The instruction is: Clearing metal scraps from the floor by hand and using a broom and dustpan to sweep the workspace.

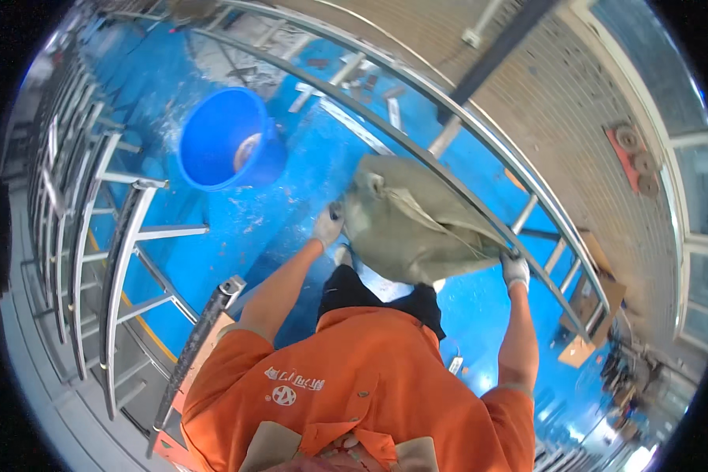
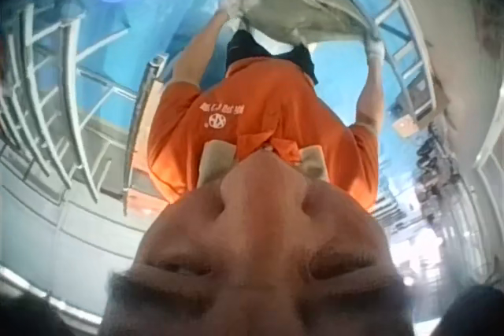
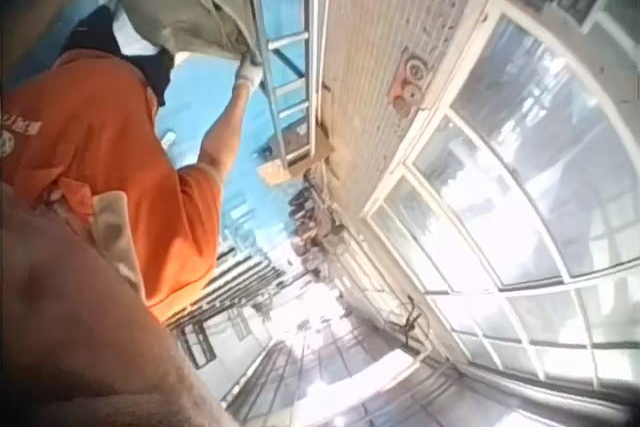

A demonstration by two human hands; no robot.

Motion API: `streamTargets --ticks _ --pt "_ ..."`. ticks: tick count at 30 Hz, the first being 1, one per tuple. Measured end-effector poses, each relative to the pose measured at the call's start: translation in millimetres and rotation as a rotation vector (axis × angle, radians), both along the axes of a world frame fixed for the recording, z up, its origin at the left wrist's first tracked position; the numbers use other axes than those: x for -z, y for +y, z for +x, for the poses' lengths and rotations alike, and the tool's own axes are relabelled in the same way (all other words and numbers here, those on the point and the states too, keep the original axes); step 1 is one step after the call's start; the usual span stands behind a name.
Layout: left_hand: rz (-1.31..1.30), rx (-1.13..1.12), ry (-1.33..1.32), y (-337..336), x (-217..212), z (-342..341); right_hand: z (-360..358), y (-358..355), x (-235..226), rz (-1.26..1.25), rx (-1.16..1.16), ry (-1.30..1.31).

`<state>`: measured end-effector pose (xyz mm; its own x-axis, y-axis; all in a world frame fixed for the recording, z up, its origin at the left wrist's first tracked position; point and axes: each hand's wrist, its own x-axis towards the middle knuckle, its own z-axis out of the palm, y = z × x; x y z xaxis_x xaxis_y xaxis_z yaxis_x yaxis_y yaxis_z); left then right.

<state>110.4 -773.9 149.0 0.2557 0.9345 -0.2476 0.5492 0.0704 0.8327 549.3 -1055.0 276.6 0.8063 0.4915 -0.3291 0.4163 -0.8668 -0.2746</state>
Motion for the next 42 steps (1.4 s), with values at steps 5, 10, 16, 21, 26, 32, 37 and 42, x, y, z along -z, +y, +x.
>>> streamTargets --ticks 5,10,16,21,26,32,37,42 --pt "-0.205 -0.229 0.167 11.8 -23.5 -108.0 -36.8 31.3 -40.4 -0.211 0.0 -0.314" --pt "-0.46 -0.705 -0.055 35.5 -11.1 -186.4 -59.3 95.1 -27.6 0.032 -0.101 -0.188" --pt "-0.608 -1.132 -0.439 70.9 41.6 -237.9 -103.5 149.7 3.9 0.185 -0.254 0.112" --pt "-0.758 -1.44 -0.811 129.4 110.6 -258.6 -134.6 202.8 31.0 0.001 -0.364 0.107" --pt "-0.876 -1.571 -0.945 227.4 177.6 -280.3 -193.9 314.5 -0.4 -0.193 -0.384 0.184" --pt "-0.723 -1.292 -1.537 294.5 194.3 -276.5 -267.8 437.8 -11.5 -0.201 -0.303 0.457" --pt "-0.729 -1.24 -1.392 394.2 159.9 -313.6 -320.6 527.2 -22.6 -0.116 -0.336 0.662" --pt "-0.703 -1.18 -1.26 538.0 101.5 -377.8 -325.9 593.5 3.2 -0.102 -0.302 0.743"
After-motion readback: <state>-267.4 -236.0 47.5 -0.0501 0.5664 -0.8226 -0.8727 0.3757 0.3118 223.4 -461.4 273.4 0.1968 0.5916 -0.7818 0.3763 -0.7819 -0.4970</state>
